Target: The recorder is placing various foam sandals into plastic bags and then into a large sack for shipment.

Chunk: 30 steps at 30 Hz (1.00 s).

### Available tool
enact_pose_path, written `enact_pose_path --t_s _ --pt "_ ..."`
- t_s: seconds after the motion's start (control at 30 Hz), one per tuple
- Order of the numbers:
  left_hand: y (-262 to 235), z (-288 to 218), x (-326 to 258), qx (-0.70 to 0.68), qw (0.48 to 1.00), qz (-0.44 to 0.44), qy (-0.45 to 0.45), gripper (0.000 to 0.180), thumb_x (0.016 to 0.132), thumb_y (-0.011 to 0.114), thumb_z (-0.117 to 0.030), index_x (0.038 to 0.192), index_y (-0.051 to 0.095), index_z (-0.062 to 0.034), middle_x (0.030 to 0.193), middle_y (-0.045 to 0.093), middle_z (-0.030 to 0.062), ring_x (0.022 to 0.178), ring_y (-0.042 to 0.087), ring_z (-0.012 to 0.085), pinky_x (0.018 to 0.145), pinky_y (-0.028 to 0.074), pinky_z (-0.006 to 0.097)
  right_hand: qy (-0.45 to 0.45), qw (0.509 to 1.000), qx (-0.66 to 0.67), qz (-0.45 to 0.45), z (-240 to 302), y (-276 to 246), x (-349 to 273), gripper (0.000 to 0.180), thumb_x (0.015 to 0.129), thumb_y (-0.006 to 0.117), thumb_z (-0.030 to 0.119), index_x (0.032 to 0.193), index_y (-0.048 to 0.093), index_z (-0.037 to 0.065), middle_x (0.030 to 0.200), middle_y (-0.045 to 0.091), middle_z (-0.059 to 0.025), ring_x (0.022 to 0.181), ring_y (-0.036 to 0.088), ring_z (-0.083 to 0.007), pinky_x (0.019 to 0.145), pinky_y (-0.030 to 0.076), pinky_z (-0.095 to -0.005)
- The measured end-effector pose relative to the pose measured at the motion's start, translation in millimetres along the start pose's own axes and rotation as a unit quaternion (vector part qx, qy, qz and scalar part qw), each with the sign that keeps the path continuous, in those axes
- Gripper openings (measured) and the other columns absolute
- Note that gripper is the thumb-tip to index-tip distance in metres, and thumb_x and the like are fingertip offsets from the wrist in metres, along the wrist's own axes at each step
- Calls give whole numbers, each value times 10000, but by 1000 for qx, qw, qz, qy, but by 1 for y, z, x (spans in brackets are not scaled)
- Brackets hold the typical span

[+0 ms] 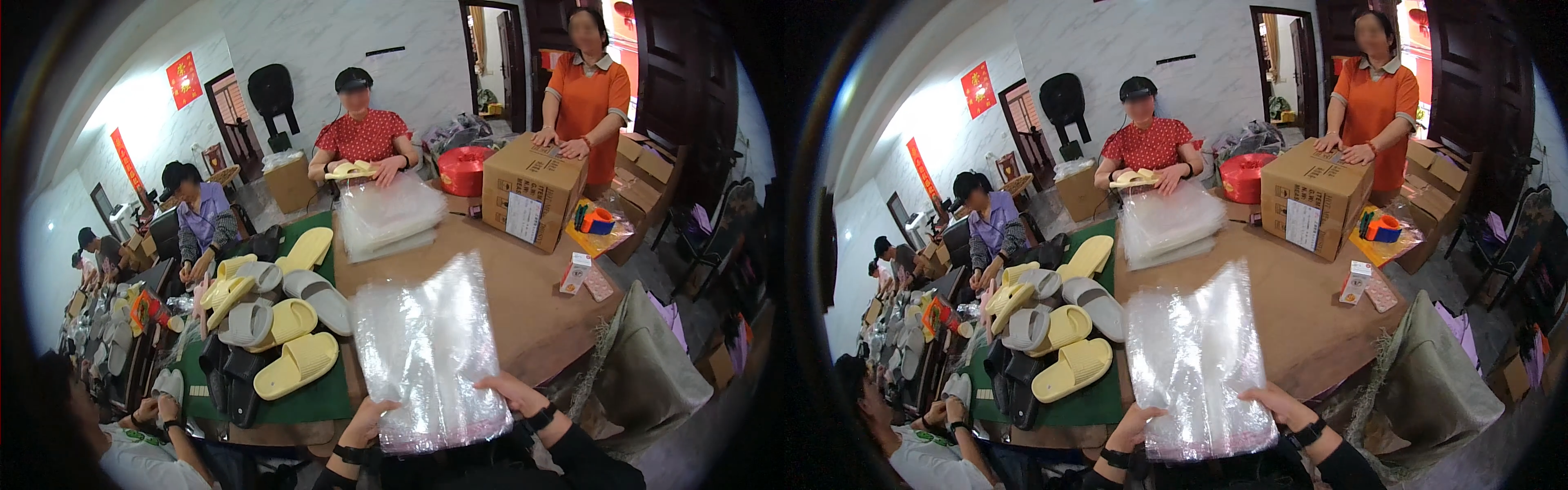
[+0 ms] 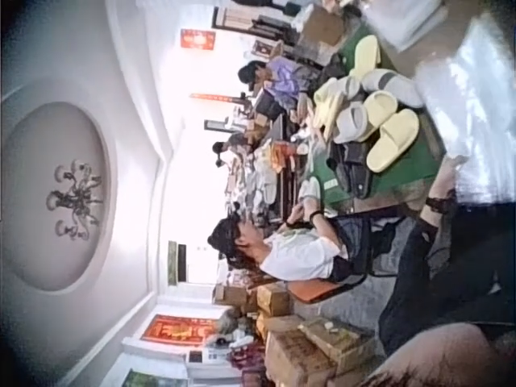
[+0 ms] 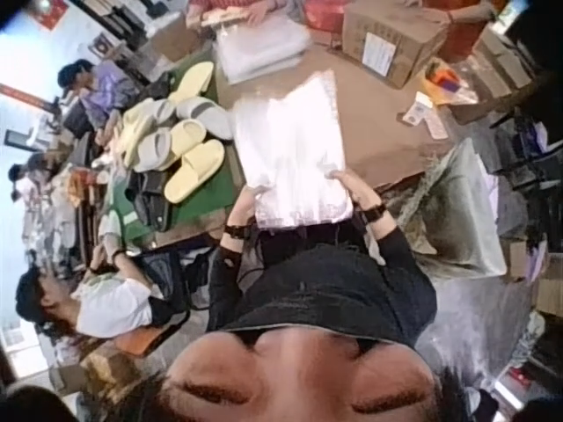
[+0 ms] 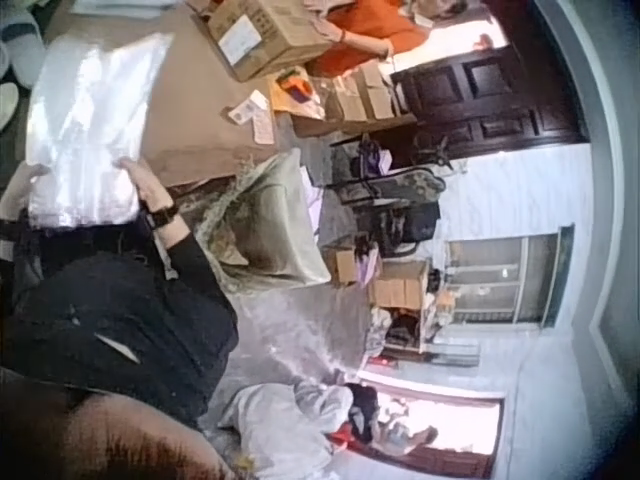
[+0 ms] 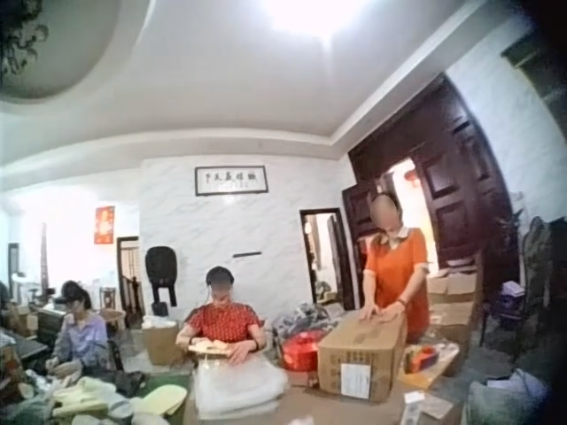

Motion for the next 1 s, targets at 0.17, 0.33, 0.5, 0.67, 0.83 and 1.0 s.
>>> enact_pose_path --t_s 0.17,0.33,0.5,0.67,0.83,1.0 --pt "23 22 25 30 994 102 22 446 789 606 9 1224 508 25 1095 588 76 950 586 163 828 487 298 -187 979 23 -73 -8 -43 -34 465 760 634 10 1206 508 -29 1075 600 -84 956 570 -172 848 462 -301" --pt "39 4 43 10 991 121 57 421 791 605 4 1203 521 32 1083 589 66 974 576 169 856 476 296 -210 972 -23 -102 26 -76 -30 463 771 640 22 1209 505 -36 1049 609 -79 921 576 -156 815 473 -286" --pt "19 3 56 -28 998 12 59 380 818 594 -30 1186 524 33 1038 611 93 970 599 209 804 527 346 -222 959 -98 -149 54 -86 23 507 795 714 137 1209 475 -32 1095 601 -117 965 576 -169 820 477 -294" --pt "-43 57 80 -82 996 2 28 333 834 579 -31 1141 526 84 1049 600 172 940 618 293 832 541 415 -173 956 -172 -166 19 -99 72 696 703 783 171 1263 420 -28 1163 560 -172 1069 542 -228 913 439 -333" --pt "-31 56 92 -159 985 -43 -49 322 824 590 -20 1114 530 108 1042 602 184 932 618 320 836 544 462 -245 924 -219 -197 38 -97 72 737 696 774 212 1289 408 -30 1202 545 -202 1127 526 -284 971 405 -353" --pt "-39 52 111 -180 982 6 -58 367 841 601 -44 1168 506 92 1105 588 193 980 610 309 857 536 437 -244 908 -259 -222 45 -101 94 763 700 784 236 1316 411 -14 1276 514 -208 1203 481 -291 1008 368 -339"
Point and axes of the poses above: each hand's wrist, its own x-axis towards the middle knuckle, its own y-axis out of the palm, z = x × y, the point moved 7 cm from there along x, towards the middle knuckle
